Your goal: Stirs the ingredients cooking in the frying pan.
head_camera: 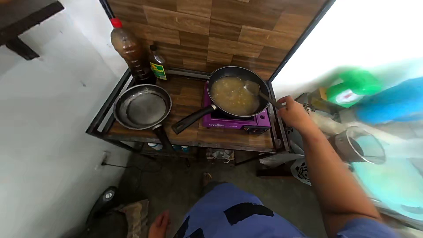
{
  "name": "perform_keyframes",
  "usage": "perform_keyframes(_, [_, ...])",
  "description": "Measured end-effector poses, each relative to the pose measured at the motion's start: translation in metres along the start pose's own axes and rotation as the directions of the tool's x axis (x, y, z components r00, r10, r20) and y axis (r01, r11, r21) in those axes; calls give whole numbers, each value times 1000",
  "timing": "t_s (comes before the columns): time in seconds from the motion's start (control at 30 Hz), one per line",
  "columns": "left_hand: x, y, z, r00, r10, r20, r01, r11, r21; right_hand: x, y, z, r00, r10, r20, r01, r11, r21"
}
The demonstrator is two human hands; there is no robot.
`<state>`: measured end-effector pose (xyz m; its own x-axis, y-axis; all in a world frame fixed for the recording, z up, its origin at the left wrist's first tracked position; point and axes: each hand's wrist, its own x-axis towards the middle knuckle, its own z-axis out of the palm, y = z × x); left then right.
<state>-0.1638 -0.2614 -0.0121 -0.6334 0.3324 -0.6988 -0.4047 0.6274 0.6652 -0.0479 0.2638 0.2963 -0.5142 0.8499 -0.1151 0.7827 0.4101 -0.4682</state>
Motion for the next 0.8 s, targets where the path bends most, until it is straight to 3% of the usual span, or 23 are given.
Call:
perform_keyframes(0.1, [8,86,-31,985,170,10,-170,985,7,2,-4,2,993,78,93,-86,992,88])
perform_keyframes(0.23, [14,182,-56,892,450,-47,-448,892,53,7,-9,13,979,121,166,-155,965,214])
perform_keyframes(0.33, [14,228,-55,845,525,-97,-534,837,-121,6,-12,25,970,137,199,-187,948,259])
perform_keyframes(0.4, [15,249,-53,831,555,-41,-547,802,-238,2,-17,33,974,123,190,-170,952,254])
perform_keyframes(0.53, [26,281,-57,800,580,152,-529,802,-276,-11,-40,42,978,126,163,-160,963,217])
perform_keyframes(0.67, [40,310,-63,798,527,293,-456,845,-278,-23,-65,41,972,142,185,-160,983,86])
perform_keyframes(0.8, [49,343,-62,780,416,468,-293,903,-314,-29,-89,41,964,172,205,-154,983,-98])
